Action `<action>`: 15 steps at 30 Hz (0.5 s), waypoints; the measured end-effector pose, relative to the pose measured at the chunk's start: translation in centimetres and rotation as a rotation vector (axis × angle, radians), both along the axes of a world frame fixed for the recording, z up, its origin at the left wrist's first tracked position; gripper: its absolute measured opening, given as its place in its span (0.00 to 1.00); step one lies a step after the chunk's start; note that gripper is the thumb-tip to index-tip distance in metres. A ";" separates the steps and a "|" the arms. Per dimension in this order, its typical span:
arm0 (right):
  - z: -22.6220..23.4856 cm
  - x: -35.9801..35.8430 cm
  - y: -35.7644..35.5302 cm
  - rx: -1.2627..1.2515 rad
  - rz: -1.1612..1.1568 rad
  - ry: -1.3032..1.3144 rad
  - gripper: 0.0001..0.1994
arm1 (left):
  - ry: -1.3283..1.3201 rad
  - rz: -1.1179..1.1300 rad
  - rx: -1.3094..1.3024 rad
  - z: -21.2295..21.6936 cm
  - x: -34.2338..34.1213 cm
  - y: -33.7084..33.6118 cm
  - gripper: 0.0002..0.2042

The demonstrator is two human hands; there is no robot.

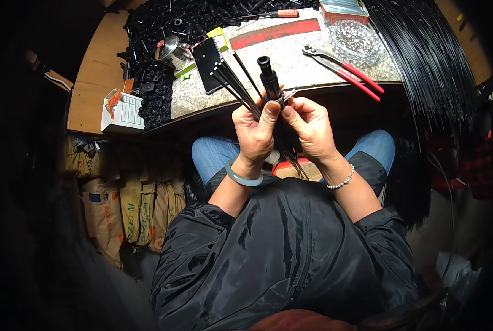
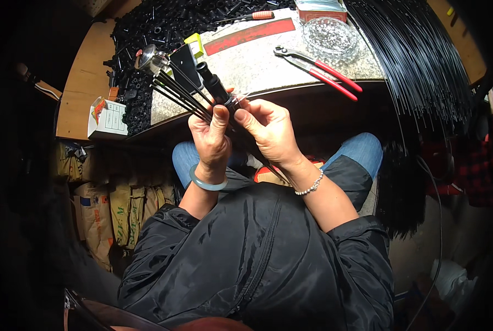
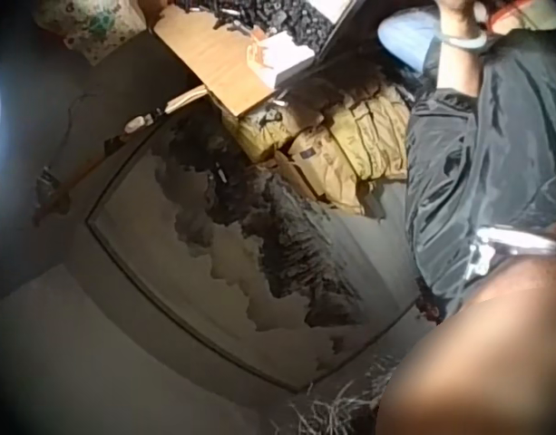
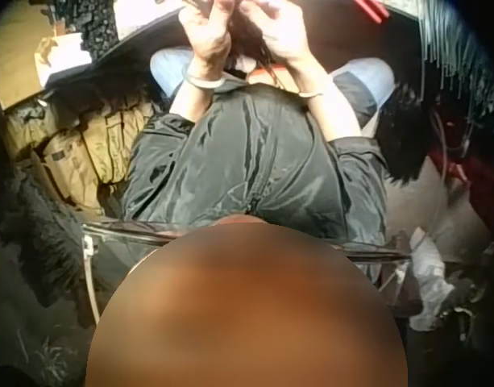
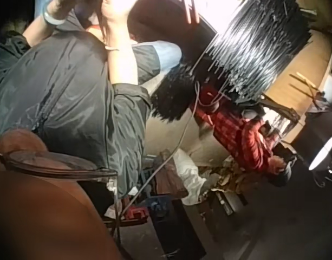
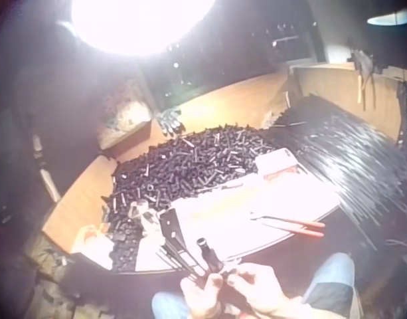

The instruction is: Assembling black cable bundles using metal connectors and specialized pliers at a workshop bench.

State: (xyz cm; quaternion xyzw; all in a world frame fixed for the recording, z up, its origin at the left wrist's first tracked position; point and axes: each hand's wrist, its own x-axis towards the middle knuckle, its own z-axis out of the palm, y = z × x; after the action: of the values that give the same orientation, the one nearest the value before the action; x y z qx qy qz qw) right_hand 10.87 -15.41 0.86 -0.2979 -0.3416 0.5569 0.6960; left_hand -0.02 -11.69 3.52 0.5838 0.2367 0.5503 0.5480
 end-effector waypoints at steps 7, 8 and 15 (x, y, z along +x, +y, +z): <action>-0.7 -0.9 -0.5 0.025 -0.068 0.205 0.06 | -0.094 0.004 -0.051 -0.2 0.2 0.2 0.23; -0.7 -0.9 -0.5 0.025 -0.065 0.205 0.06 | -0.094 0.007 -0.050 -0.3 0.1 0.2 0.23; -0.6 -0.9 -0.1 -0.055 0.006 0.281 0.04 | -0.093 -0.014 -0.076 -0.6 -0.4 0.2 0.23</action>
State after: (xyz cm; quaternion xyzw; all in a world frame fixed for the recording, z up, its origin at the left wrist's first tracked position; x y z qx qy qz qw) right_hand 9.97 -15.47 0.23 -0.2351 -0.2264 0.6042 0.7269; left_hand -0.45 -11.48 2.96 0.5379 0.2277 0.5637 0.5840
